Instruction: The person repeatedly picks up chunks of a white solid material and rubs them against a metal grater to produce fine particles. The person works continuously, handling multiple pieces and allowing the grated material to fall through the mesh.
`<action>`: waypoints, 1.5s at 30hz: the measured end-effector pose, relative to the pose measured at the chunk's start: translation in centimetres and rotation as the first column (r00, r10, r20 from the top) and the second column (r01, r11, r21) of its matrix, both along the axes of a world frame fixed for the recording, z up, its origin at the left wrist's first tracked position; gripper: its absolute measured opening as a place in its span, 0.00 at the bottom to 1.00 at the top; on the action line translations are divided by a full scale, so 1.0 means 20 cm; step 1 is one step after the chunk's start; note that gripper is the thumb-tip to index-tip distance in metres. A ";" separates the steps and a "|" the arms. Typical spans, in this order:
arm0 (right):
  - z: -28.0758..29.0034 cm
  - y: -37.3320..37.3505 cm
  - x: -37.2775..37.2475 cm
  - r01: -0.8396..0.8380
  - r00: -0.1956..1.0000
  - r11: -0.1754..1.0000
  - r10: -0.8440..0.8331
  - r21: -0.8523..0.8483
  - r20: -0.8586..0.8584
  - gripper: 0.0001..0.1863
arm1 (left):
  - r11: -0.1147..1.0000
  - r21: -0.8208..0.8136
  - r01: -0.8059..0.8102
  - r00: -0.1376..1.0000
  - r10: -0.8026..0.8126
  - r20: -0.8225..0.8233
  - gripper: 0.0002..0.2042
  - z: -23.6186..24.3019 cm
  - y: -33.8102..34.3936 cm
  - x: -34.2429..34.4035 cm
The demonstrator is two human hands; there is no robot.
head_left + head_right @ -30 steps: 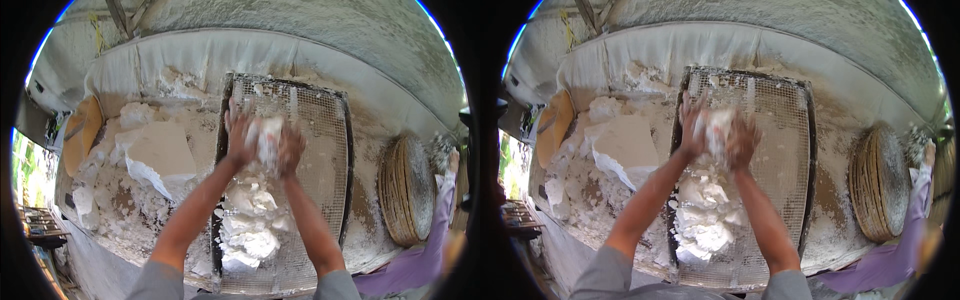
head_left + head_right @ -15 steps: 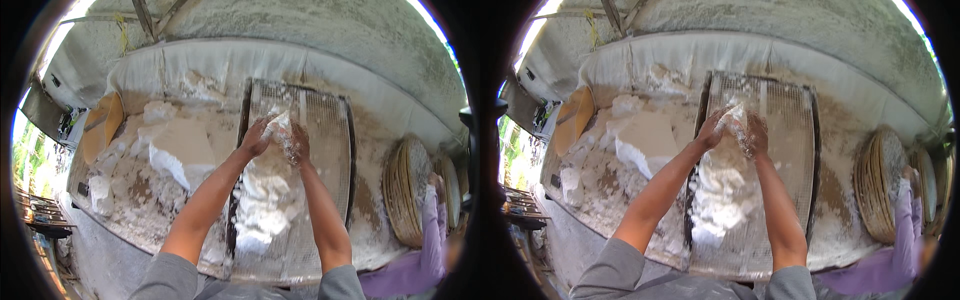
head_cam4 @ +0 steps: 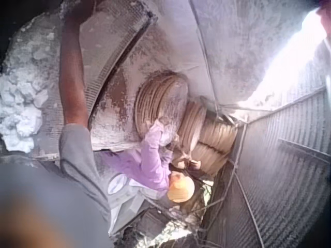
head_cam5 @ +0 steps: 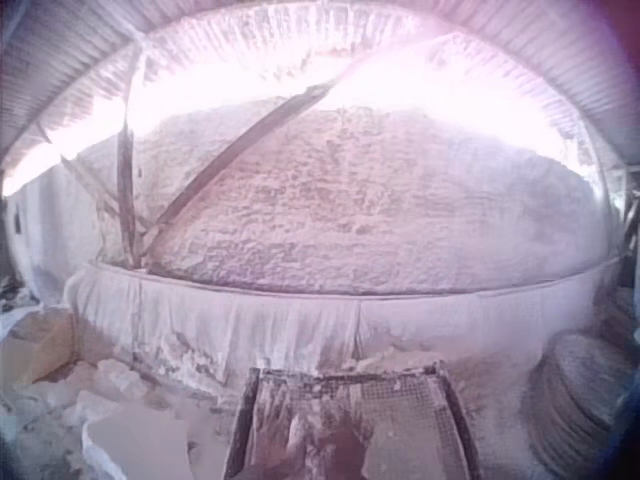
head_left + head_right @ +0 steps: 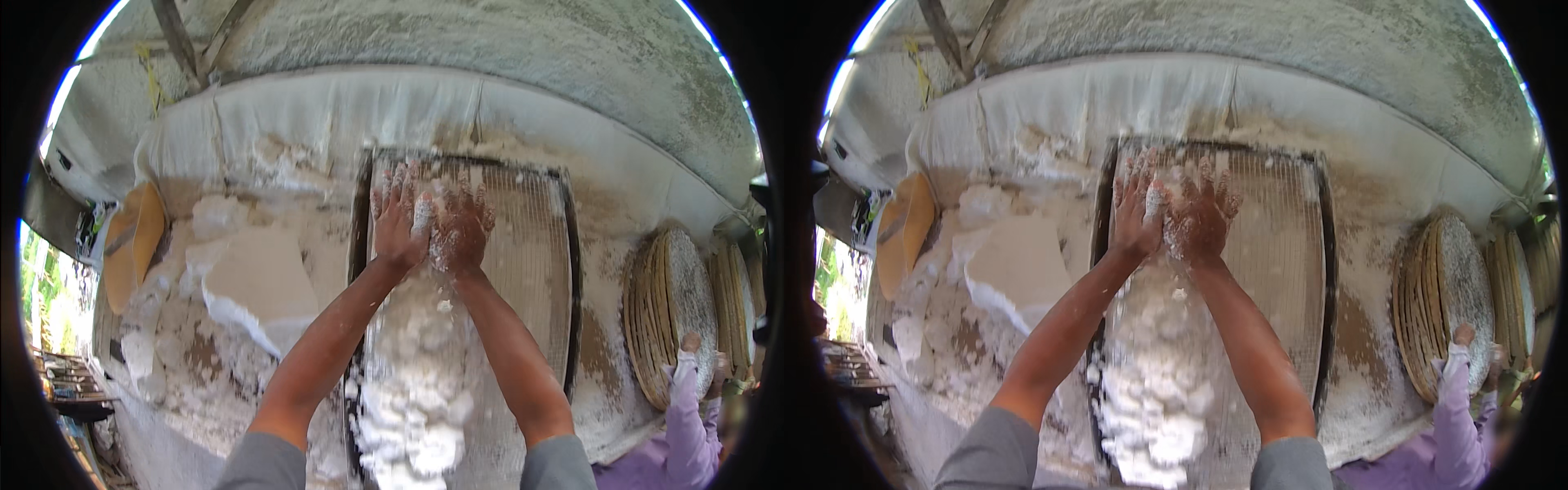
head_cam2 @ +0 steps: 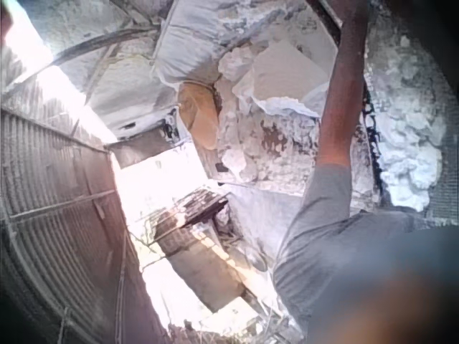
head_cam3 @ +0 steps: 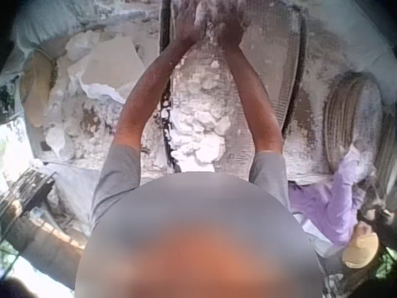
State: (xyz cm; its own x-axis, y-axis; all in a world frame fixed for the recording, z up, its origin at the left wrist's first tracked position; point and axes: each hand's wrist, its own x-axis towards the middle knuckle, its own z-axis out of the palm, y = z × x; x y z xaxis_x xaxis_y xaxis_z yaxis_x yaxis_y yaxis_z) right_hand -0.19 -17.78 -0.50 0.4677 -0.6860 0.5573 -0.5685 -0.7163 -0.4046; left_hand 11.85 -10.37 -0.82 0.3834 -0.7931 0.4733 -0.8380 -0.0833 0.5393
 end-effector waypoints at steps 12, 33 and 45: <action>0.13 0.22 -0.28 -0.397 0.911 0.876 0.412 0.274 0.003 0.31 | 0.923 0.255 0.288 0.957 -0.272 -0.096 0.34 0.10 0.47 -0.07; 0.08 -0.17 0.13 -0.134 0.980 0.987 0.119 -0.089 -0.158 0.27 | 0.971 0.238 -0.014 0.999 0.007 0.032 0.38 0.28 -0.06 0.04; 0.14 0.81 -0.86 -0.479 0.861 0.789 0.508 0.385 0.031 0.31 | 0.878 0.190 0.440 0.887 -0.392 -0.243 0.44 0.12 1.14 -0.46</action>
